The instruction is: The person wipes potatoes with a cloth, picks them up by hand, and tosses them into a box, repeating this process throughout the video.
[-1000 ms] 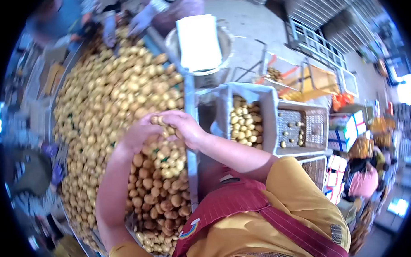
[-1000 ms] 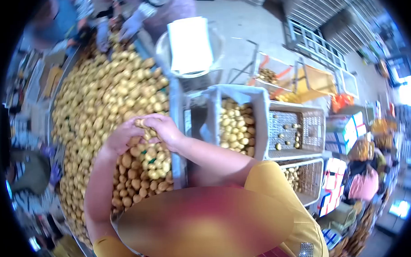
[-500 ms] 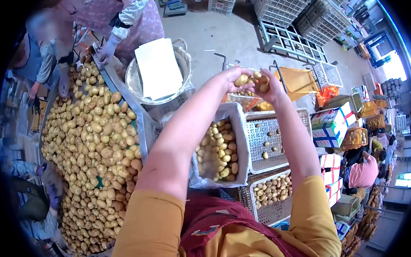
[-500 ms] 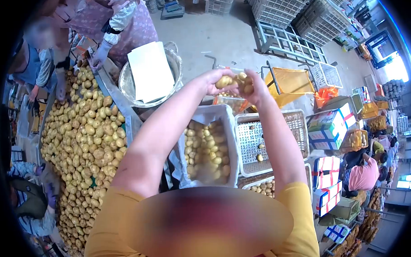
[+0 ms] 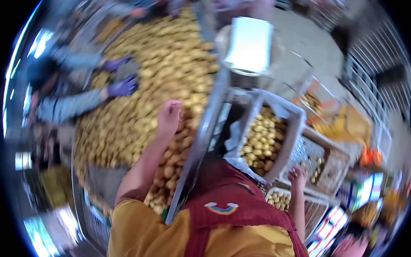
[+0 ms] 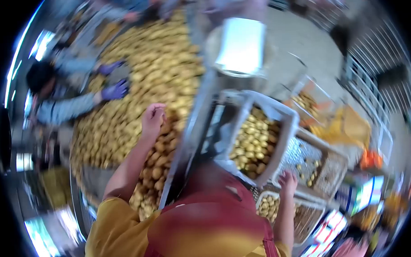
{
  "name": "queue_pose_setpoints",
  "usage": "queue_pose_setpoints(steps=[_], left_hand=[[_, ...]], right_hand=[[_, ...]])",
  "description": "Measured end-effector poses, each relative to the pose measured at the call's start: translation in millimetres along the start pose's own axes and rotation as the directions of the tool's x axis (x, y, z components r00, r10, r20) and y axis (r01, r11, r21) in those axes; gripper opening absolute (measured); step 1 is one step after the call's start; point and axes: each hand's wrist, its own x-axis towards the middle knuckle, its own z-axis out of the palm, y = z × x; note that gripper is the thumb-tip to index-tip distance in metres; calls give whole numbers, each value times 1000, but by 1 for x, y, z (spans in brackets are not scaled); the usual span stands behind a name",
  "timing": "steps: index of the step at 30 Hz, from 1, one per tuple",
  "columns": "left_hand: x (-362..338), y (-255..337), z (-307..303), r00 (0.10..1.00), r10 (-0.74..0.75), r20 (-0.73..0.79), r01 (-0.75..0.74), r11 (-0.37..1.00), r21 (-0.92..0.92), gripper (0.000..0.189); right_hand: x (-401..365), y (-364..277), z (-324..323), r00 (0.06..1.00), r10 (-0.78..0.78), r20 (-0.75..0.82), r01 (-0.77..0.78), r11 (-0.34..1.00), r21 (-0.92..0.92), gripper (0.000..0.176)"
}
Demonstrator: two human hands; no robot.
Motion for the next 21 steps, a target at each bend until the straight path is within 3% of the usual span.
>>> queue_pose_setpoints(steps=[1,3,5,7,8,9,11,12,14,15,17,18,19,20,21], left_hand=[[-14,-19,-29,992,79,-104,-73,996,54,14],[-54,-34,-65,958,173,-231,-84,933,350,9],[-90,-65,-80,914,336,-229,-123,765,632,12],[-120,-80,-89,923,361,-130,-145,641,753,24],[-132,-67,-85,919,375,-118,-143,598,789,26],[-142,-55,-84,917,384,-103,-138,551,823,29],[-155,-44,-89,938,332,-97,-146,635,759,30],[-159,-38,-94,946,309,-97,-143,667,731,31],[-163,-60,-109,962,252,-105,-90,659,747,31],[-160,-61,-117,959,259,-113,-80,633,770,31],[-153,-57,-136,955,272,-115,-66,578,813,31],[-143,-58,-143,975,186,-125,-27,652,758,34],[-129,-60,-150,973,209,-103,-56,638,768,35],[-113,-62,-156,969,234,-77,-89,625,775,37],[-97,-64,-162,965,257,-50,-123,613,781,38]], right_hand=[[-8,1,12,999,-25,-38,22,997,-74,12],[-23,-3,52,995,-102,-1,102,989,-109,14],[-19,-11,99,958,-211,193,242,959,-151,14],[-36,-34,166,824,-353,444,476,855,-204,6],[-47,-43,205,642,-505,576,691,707,-150,7],[-57,-56,235,590,-436,680,733,642,-224,6],[-106,-77,310,338,-435,835,896,419,-145,18],[-117,-79,346,55,-472,880,994,107,-5,24],[-142,-74,409,-215,-314,925,970,-179,164,43],[-153,-64,433,-269,-209,940,932,-302,199,51],[-168,-47,479,-335,34,942,865,-385,321,60],[-164,-35,500,-394,129,910,807,-426,410,62],[-154,-21,521,-440,224,870,739,-460,493,63],[-144,-13,541,-457,308,835,687,-475,550,63],[-152,-18,562,-379,416,827,673,-490,555,61]])
